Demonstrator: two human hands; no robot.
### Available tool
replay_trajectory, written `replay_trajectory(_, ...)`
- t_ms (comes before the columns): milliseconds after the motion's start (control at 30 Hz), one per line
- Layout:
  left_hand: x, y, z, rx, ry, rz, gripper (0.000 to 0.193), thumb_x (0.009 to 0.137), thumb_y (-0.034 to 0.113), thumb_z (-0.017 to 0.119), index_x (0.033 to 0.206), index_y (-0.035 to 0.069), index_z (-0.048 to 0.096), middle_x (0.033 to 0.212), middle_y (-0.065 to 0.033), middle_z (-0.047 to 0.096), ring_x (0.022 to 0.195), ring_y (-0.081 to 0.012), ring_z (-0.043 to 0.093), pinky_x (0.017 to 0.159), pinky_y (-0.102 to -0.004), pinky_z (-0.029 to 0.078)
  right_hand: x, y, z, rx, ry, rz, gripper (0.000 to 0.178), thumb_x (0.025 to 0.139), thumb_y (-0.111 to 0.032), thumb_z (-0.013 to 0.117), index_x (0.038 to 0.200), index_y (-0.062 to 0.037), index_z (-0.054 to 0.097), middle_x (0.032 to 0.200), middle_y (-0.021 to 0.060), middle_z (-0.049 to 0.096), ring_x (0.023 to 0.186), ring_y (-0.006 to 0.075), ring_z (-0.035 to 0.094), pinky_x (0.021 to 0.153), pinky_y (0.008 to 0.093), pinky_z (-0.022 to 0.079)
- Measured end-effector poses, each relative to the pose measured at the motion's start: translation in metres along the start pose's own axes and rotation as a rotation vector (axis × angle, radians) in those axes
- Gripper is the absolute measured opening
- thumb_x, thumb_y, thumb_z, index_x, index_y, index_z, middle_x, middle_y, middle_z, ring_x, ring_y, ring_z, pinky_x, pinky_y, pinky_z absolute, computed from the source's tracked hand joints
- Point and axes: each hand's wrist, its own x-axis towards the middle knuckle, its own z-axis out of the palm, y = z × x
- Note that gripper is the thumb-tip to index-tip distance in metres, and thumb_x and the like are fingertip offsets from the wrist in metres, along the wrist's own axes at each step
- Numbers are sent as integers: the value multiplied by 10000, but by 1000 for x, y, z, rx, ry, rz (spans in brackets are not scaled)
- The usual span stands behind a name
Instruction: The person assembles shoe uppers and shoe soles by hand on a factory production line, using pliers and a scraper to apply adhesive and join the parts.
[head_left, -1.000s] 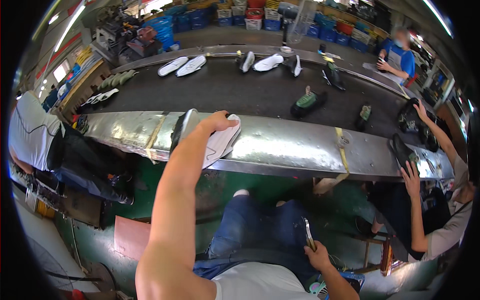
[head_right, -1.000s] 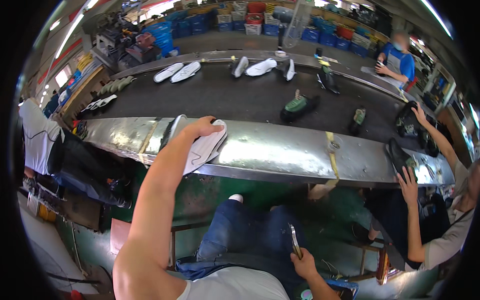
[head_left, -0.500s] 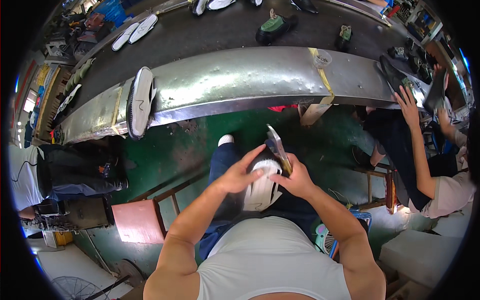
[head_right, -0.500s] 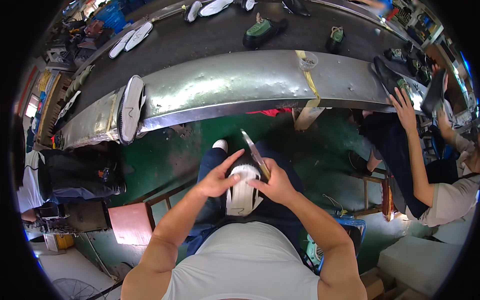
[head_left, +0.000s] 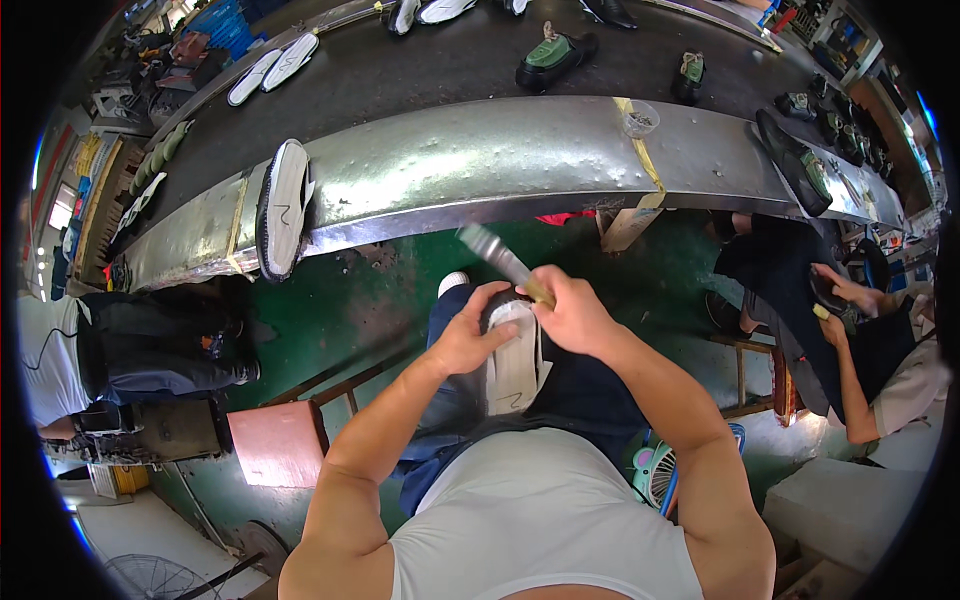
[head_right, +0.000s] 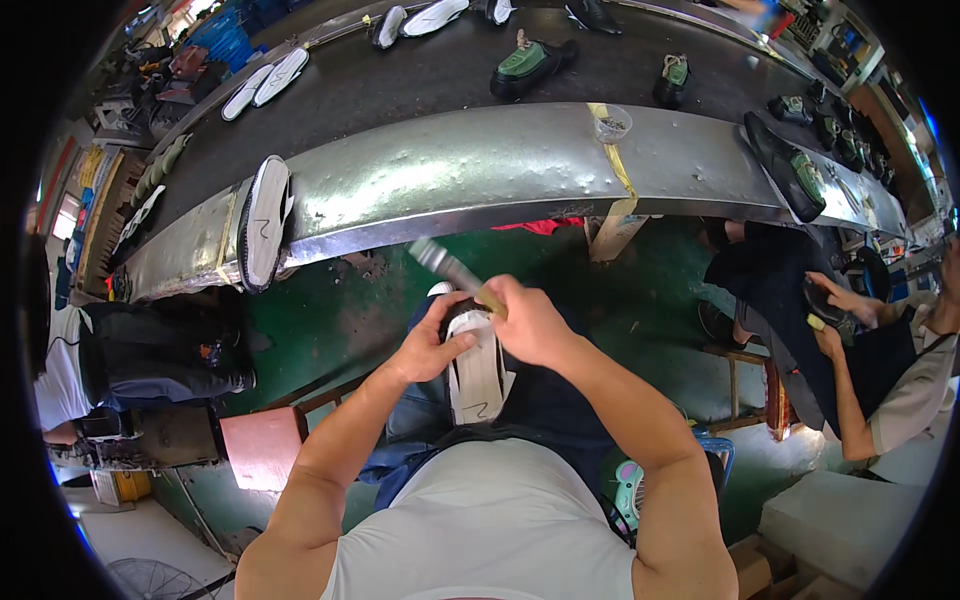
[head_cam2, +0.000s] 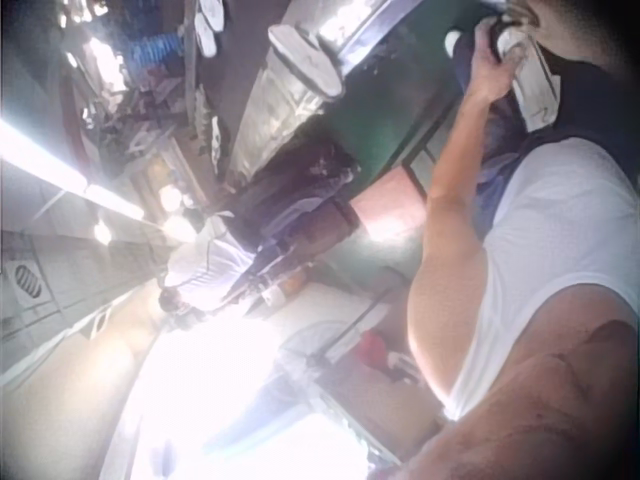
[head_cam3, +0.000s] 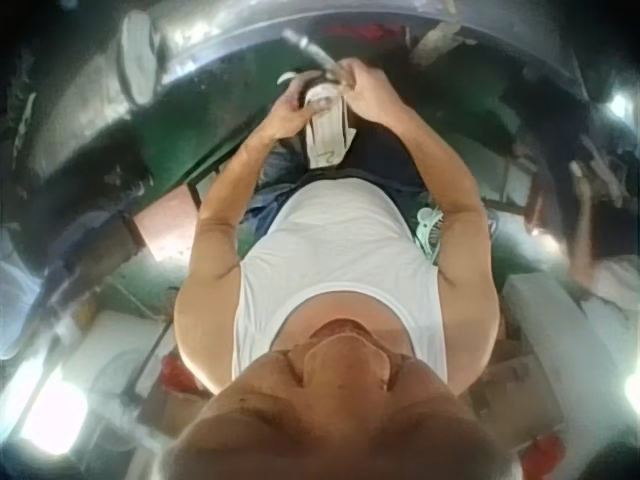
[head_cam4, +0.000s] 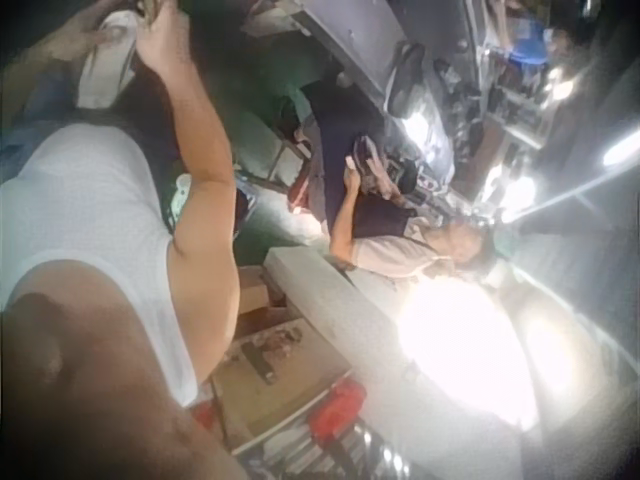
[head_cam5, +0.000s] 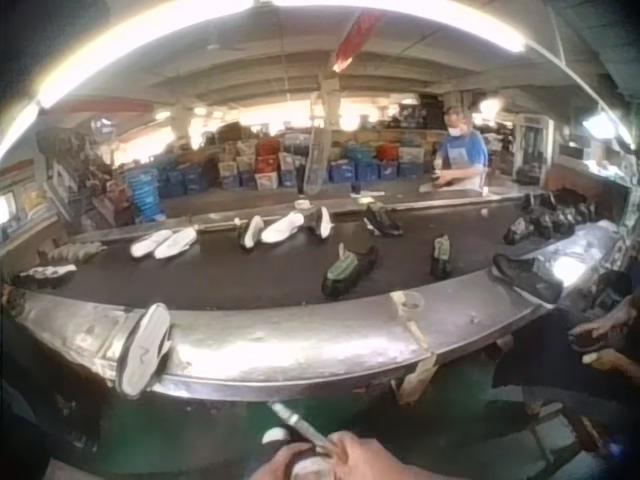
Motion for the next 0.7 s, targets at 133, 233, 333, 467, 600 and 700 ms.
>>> replay_trajectory(133, -13, -7, -24, -229, 57, -57, 564, 987, 165, 640, 1474, 101, 364, 1308, -61, 535, 1201, -162, 501, 1043, -321, 412, 1, 20, -2, 143, 89, 78, 223, 997, -190, 591, 1103, 3, 559, 867, 68, 687, 733, 118, 655, 675, 294, 533)
replay_trajectory(233, -26, -23, -41, -285, 157, -79, 505, 1028, 195, 575, 1481, 114, 367, 1304, -49, 538, 1191, -153, 496, 1050, -309, 397, -45, 4, -3, 327, -145, 224, 309, 1006, -243, 563, 1180, 13, 579, 892, 79, 712, 719, 133, 665, 674, 297, 537)
replay_trajectory(333, -33, -31, -49, -274, 251, -82, 467, 1052, 242, 531, 1478, 123, 382, 1285, -46, 545, 1188, -146, 483, 1068, -300, 371, -72, -13, 12, 419, -394, 422, 319, 1006, -230, 556, 1224, 1, 588, 939, 66, 695, 700, 111, 637, 665, 268, 544)
replay_trajectory(467, -38, -30, -50, -260, 262, -70, 473, 1052, 261, 531, 1477, 119, 378, 1290, -55, 544, 1202, -148, 470, 1076, -308, 364, -71, -7, 46, 646, -378, 465, 292, 1001, -223, 565, 1196, -9, 602, 936, 49, 644, 702, 113, 608, 655, 247, 549)
replay_trajectory(600, -40, -30, -49, -193, 230, -89, 490, 1049, 266, 532, 1484, 114, 365, 1308, -68, 540, 1218, -158, 467, 1086, -315, 356, -56, -15, 39, 491, -467, 464, 250, 999, -193, 555, 1171, -17, 601, 966, 54, 629, 807, 118, 611, 598, 250, 518)
replay_trajectory(700, -43, -30, -59, -223, 188, -75, 540, 1024, 219, 576, 1501, 122, 342, 1321, -79, 536, 1223, -169, 479, 1085, -323, 368, -40, -24, 25, 1229, -537, 725, 258, 998, -193, 543, 1169, -8, 600, 916, 57, 642, 798, 119, 620, 573, 247, 499)
